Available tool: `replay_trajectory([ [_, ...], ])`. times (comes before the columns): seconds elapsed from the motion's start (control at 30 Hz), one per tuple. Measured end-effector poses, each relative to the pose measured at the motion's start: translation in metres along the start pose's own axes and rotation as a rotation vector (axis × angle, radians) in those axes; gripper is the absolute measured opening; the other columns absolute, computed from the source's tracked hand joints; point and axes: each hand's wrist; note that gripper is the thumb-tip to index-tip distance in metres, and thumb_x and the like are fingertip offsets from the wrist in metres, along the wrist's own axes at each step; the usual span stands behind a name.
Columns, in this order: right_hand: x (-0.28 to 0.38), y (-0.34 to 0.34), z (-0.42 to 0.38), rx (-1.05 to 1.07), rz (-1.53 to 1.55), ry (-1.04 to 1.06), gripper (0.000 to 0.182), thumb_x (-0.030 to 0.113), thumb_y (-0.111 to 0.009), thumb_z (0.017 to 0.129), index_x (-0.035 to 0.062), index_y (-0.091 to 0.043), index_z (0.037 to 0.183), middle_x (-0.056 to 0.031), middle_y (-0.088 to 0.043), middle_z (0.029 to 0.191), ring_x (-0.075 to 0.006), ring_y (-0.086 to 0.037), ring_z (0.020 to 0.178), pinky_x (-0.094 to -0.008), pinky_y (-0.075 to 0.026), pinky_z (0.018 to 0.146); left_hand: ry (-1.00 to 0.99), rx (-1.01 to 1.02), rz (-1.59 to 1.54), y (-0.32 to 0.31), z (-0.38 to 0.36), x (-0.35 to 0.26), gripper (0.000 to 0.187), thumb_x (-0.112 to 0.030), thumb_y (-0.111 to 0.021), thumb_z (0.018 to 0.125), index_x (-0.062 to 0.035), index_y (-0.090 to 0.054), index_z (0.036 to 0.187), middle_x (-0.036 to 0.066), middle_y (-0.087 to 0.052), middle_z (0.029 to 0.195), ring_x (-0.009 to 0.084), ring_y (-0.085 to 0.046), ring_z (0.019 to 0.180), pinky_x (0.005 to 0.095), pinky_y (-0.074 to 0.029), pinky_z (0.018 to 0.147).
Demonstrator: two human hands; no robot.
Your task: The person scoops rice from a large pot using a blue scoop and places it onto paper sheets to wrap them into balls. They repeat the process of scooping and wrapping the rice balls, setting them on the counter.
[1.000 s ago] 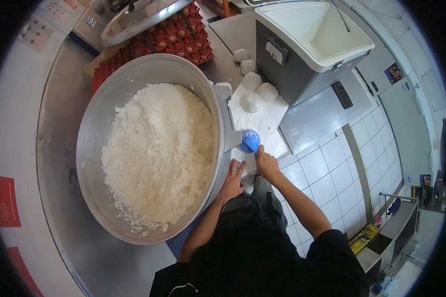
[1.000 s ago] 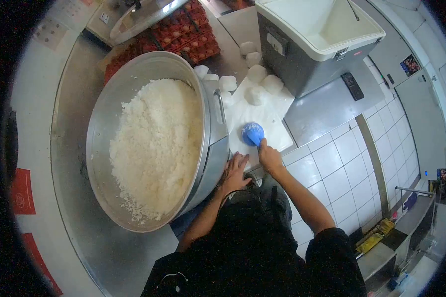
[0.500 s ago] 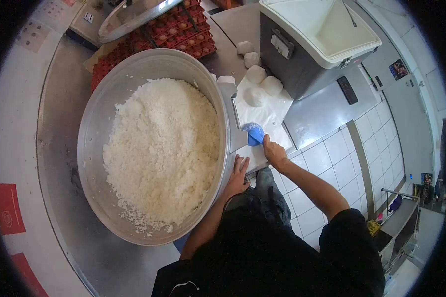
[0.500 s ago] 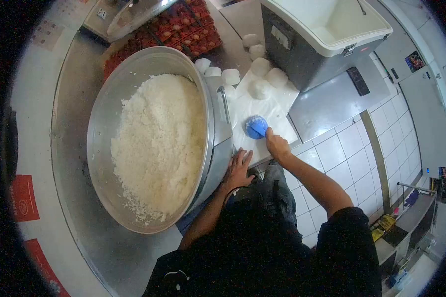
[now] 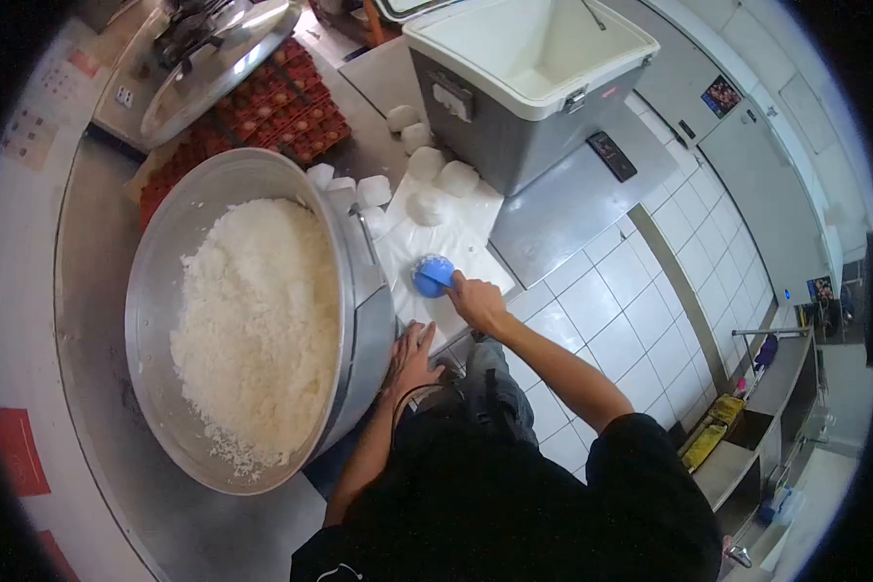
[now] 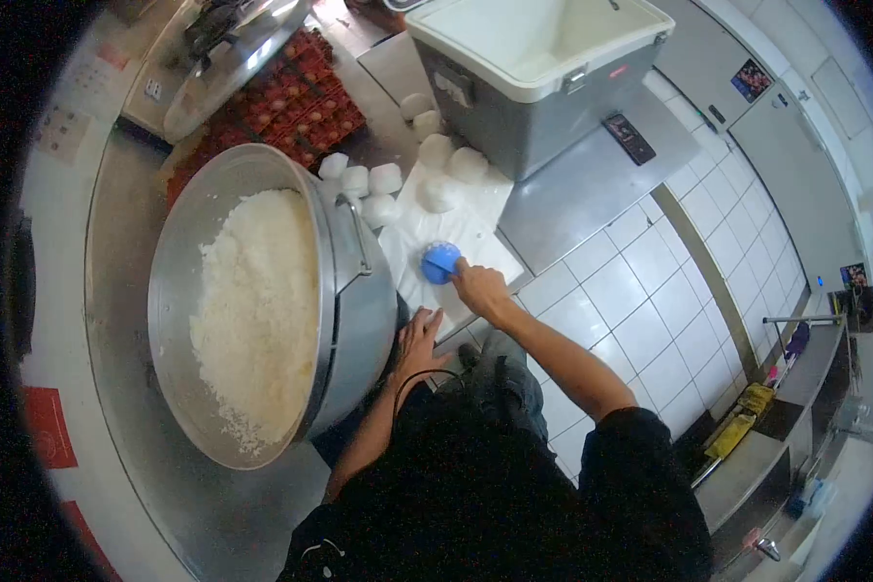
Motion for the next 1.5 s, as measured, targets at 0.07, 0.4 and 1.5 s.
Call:
replay_trajectory([
  [0.07,0.004,0.003,-0.009,0.013,0.019,-0.026,0.036,0.037,-0.051,0.1,0.0044,-0.05,0.114,-0.0217,-0.07,0.083,-0.0438,-0.068,0.078,-0.055,-0.053,0.065,0.022,-0.009,0.027,-0.005,-0.004,0.0,0.091,-0.029,-0.079,0.077,-0.0075,-0.032,0.152,0.019,-0.03,0.15,0.0396,-0.026,0.144,0.0531,-0.028,0.114],
  [0.4,-0.001,0.087,0.001,-0.242,0.533,-0.109,0.041,0.042,-0.048,0.102,0.0009,-0.05,0.105,-0.025,-0.066,0.077,-0.0437,-0.066,0.073,-0.051,-0.05,0.067,-0.034,-0.12,-0.015,-0.009,0.001,-0.003,0.078,-0.026,-0.077,0.08,-0.0061,-0.04,0.146,0.019,-0.039,0.143,0.0399,-0.036,0.138,0.0515,-0.034,0.109],
  [1.5,0.274,0.268,0.044,-0.088,0.664,0.956,0.029,0.019,-0.065,0.096,0.0013,-0.06,0.118,-0.0158,-0.068,0.095,-0.0206,-0.067,0.093,-0.0339,-0.051,0.088,0.305,-0.021,0.26,-0.07,0.054,0.034,0.016,-0.008,-0.05,0.088,0.0,-0.064,0.089,0.022,-0.066,0.092,0.0325,-0.065,0.088,0.0459,-0.049,0.08],
])
Point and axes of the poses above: each hand's wrist, its own z-axis towards the middle knuckle, its own y-axis out of the back of the hand, x = y × z
